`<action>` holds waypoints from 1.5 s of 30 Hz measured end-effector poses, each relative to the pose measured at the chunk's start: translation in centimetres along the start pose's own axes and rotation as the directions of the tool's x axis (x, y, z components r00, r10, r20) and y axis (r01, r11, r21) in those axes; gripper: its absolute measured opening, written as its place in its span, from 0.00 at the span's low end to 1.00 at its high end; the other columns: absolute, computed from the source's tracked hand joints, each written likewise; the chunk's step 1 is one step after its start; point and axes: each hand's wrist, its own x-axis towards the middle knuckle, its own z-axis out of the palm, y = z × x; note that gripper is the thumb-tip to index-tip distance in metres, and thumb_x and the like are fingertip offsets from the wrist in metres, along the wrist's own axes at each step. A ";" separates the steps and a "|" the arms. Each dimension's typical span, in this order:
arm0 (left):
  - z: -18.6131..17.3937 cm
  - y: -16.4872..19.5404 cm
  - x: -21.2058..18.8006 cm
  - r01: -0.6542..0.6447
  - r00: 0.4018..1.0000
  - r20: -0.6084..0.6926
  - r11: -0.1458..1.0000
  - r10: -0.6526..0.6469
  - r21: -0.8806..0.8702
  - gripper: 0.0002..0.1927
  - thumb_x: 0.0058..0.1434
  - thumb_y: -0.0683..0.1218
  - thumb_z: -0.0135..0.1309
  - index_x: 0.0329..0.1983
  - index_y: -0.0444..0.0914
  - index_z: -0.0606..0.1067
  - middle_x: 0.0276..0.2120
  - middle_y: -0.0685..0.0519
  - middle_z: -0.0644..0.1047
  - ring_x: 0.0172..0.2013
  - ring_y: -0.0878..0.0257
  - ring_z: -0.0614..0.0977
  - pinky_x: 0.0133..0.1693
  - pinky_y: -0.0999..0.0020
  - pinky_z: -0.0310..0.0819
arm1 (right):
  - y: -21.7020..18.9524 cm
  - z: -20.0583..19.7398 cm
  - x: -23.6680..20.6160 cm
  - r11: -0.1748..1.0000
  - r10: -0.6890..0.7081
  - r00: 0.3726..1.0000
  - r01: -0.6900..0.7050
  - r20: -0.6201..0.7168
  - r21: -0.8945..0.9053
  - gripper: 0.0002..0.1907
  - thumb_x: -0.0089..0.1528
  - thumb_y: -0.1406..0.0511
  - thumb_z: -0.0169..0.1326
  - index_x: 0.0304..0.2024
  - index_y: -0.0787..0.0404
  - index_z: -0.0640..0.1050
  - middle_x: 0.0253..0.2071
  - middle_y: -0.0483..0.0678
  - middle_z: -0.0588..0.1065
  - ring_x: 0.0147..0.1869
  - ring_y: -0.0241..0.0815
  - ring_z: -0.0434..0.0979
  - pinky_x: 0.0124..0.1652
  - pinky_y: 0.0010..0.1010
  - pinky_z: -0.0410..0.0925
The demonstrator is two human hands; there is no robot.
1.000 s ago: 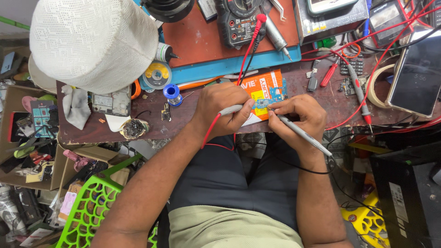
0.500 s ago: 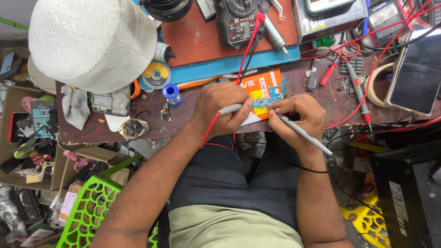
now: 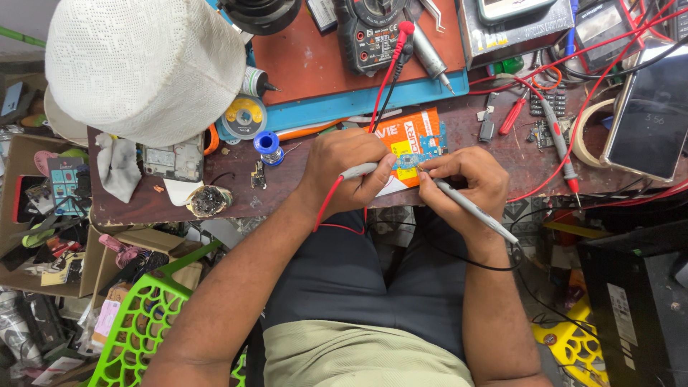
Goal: The person uses a multimeter to test points on a small circuit board placed on a workbench. They hold the red and black probes and touch various components on the board while the multimeter display is visible. The person briefly adjusts the head-mounted camera near the end of the clip.
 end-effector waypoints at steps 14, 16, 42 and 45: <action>-0.2 0.0 0.2 0.014 1.000 -0.005 1.000 -0.014 -0.015 0.08 0.64 0.43 0.56 0.29 0.38 0.76 0.26 0.49 0.77 0.28 0.51 0.79 0.32 0.57 0.70 | 0.4 0.1 -0.1 0.993 0.031 1.000 -0.031 0.001 0.112 0.10 0.58 0.72 0.66 0.30 0.61 0.75 0.36 0.48 0.81 0.40 0.38 0.81 0.40 0.28 0.71; -0.2 0.1 0.1 0.016 1.000 -0.005 1.000 -0.017 -0.013 0.08 0.64 0.43 0.56 0.29 0.38 0.76 0.26 0.49 0.77 0.28 0.51 0.79 0.32 0.57 0.70 | 0.7 0.4 -0.5 0.997 0.025 1.000 -0.024 -0.014 0.074 0.09 0.59 0.72 0.65 0.31 0.61 0.76 0.38 0.50 0.82 0.38 0.38 0.79 0.39 0.27 0.70; -0.3 0.3 0.2 0.022 0.999 0.028 1.000 -0.023 0.021 0.10 0.65 0.43 0.55 0.27 0.37 0.75 0.26 0.48 0.76 0.29 0.50 0.78 0.33 0.55 0.69 | 3.3 2.4 -3.0 0.924 0.213 0.835 -0.004 -0.508 0.382 0.18 0.77 0.53 0.47 0.45 0.61 0.73 0.34 0.48 0.75 0.33 0.36 0.73 0.31 0.21 0.65; -0.2 0.3 0.2 0.025 0.999 0.033 1.000 -0.025 0.016 0.10 0.65 0.43 0.55 0.27 0.37 0.75 0.26 0.48 0.76 0.28 0.50 0.78 0.33 0.55 0.69 | 2.9 2.3 -2.6 0.868 0.305 0.797 -0.008 -0.521 0.496 0.21 0.73 0.50 0.43 0.45 0.61 0.73 0.34 0.44 0.75 0.35 0.33 0.75 0.35 0.21 0.69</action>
